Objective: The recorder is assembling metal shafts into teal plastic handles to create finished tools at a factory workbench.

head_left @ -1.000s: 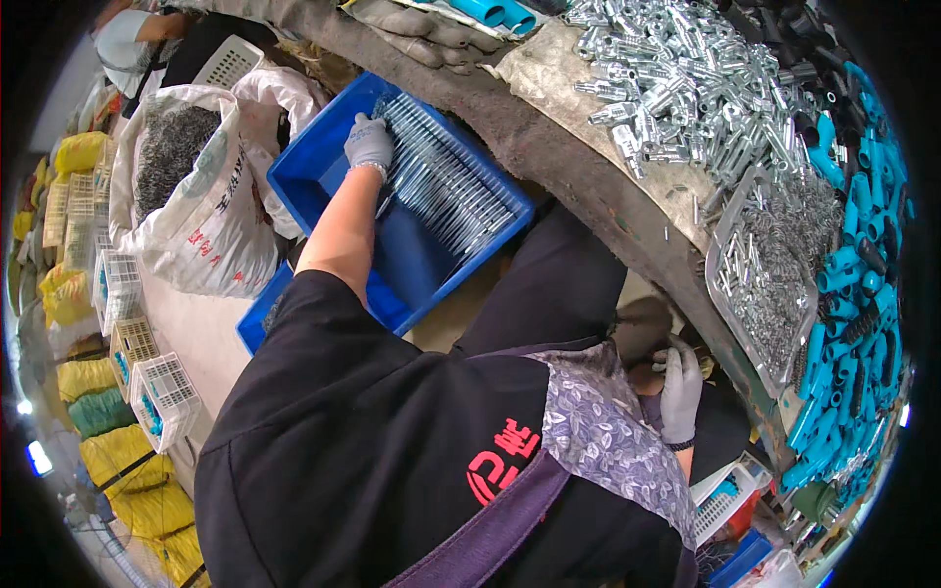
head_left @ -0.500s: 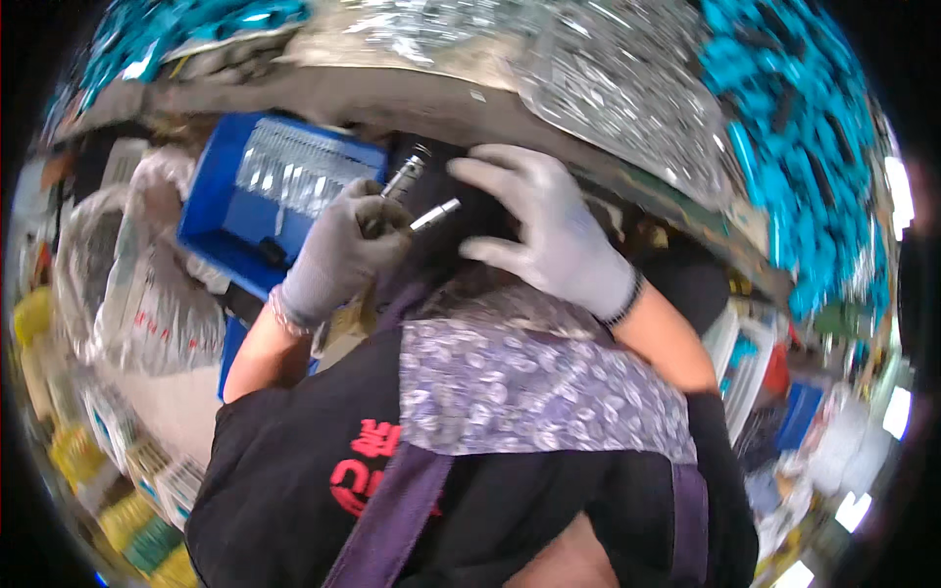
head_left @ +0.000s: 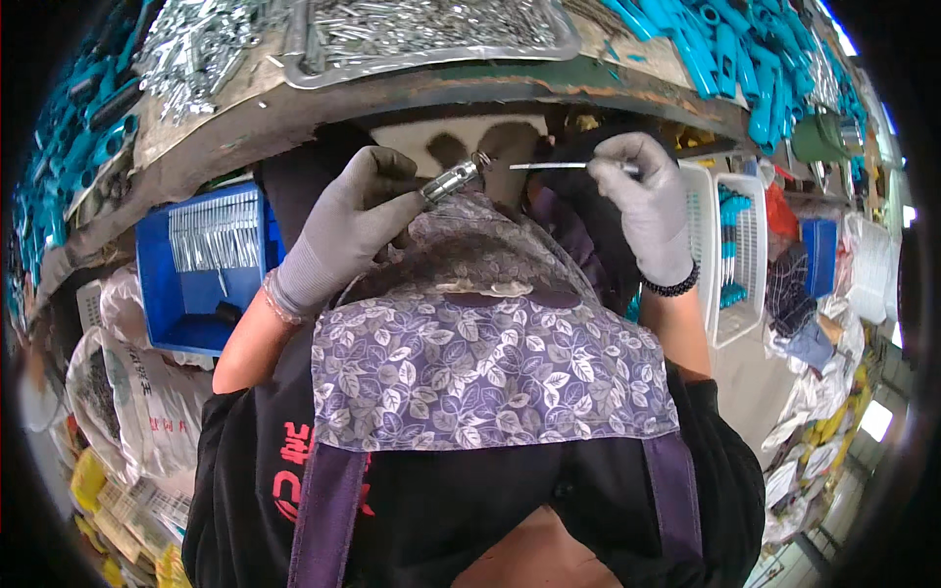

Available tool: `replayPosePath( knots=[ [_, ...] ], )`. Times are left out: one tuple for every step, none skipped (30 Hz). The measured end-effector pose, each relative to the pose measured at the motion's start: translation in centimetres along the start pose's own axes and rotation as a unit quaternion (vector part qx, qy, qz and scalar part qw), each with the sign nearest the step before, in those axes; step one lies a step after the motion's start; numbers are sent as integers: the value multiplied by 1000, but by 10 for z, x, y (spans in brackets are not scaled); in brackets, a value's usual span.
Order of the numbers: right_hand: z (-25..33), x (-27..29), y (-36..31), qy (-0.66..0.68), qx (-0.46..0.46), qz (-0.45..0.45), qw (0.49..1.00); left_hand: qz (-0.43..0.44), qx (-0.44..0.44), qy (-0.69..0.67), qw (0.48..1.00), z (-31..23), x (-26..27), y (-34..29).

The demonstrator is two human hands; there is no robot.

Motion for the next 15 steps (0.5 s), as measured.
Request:
replayPosePath(
  knots=[
    [4,6,1,-29,29,-16,999,23,14,-26,999,-1,-4,2],
    [10,12,1,-58,60,-33,996,31,17,-23,999,-3,-7,5],
    [12,13,1,-80,63,-19,995,50,13,-26,998,-5,-11,8],
    [10,13,-1,-79,58,-23,995,68,10,-29,997,-6,-16,10],
    [11,6,1,-54,67,3,996,64,17,-28,997,-7,-19,10],
    [11,-1,4,-29,76,29,996,62,20,-28,997,-4,-21,11],
    [7,-6,6,-25,91,43,995,74,-25,-59,995,-5,-25,12],
    [8,-9,7,-23,90,46,995,85,-70,-90,990,-8,-27,12],
    [7,-17,8,-7,68,78,995,82,-67,-90,990,-8,-27,11],
    [6,-25,8,8,47,110,993,89,-34,-90,991,-4,-29,11],
    [6,-33,7,75,30,133,988,95,-2,-90,991,-1,-30,9],
    [4,-37,8,77,30,138,987,90,0,-91,992,-3,-32,7],
    [2,-43,10,61,47,155,985,94,-4,-120,988,-7,-36,5],
    [1,-49,12,44,64,170,982,98,-8,-149,984,-9,-38,4],
    [-1,-54,13,54,61,185,979,94,-7,-150,984,-8,-36,4]
  ],
)
Point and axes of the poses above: each hand's wrist, its own y-axis towards the middle knuckle, its own x-axis out of the back of the hand, z = x × y, the point moved 7 cm from there along y, towards the middle knuckle, and after that the axes turned 6 degrees about z, right-handed, at the moved point
